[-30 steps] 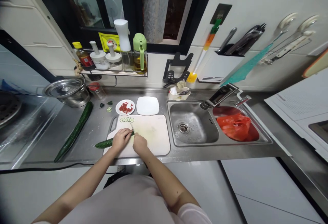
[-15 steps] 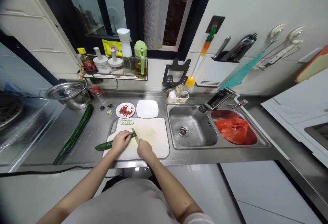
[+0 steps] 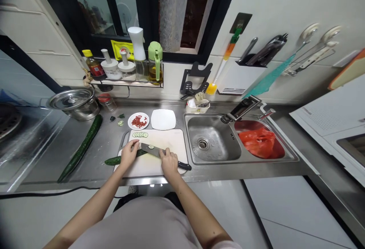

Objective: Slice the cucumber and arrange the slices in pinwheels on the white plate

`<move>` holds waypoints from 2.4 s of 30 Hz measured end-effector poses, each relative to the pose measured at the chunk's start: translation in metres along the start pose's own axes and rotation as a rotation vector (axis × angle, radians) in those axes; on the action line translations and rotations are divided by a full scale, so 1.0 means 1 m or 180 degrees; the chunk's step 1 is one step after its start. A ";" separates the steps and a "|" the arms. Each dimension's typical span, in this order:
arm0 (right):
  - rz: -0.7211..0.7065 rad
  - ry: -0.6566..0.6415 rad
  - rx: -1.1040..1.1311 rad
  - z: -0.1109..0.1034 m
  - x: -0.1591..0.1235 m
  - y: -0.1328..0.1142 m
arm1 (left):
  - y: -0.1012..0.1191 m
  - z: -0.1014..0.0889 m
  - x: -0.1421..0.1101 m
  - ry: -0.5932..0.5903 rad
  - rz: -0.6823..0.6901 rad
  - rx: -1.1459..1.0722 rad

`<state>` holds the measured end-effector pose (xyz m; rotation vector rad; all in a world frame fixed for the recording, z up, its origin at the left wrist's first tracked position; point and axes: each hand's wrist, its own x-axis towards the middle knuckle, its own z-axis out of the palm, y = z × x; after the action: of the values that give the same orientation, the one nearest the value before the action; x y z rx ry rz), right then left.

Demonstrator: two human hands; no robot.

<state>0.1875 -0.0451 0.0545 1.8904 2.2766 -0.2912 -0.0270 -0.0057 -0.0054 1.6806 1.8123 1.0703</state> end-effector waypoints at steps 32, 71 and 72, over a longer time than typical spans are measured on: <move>-0.0408 0.0984 -0.0208 0.042 -0.010 0.025 | 0.045 0.011 0.014 -0.1684 0.0358 -0.0086; -0.0146 0.1008 0.0159 0.047 -0.013 0.034 | 0.010 0.050 0.081 -0.0794 -0.0349 0.1066; -0.0147 0.1007 0.0163 0.048 -0.013 0.034 | 0.010 0.050 0.082 -0.0810 -0.0336 0.1055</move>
<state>0.2234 -0.0638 0.0102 2.0370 2.5357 -0.0583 0.0038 0.0849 -0.0131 1.7847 1.9590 0.5035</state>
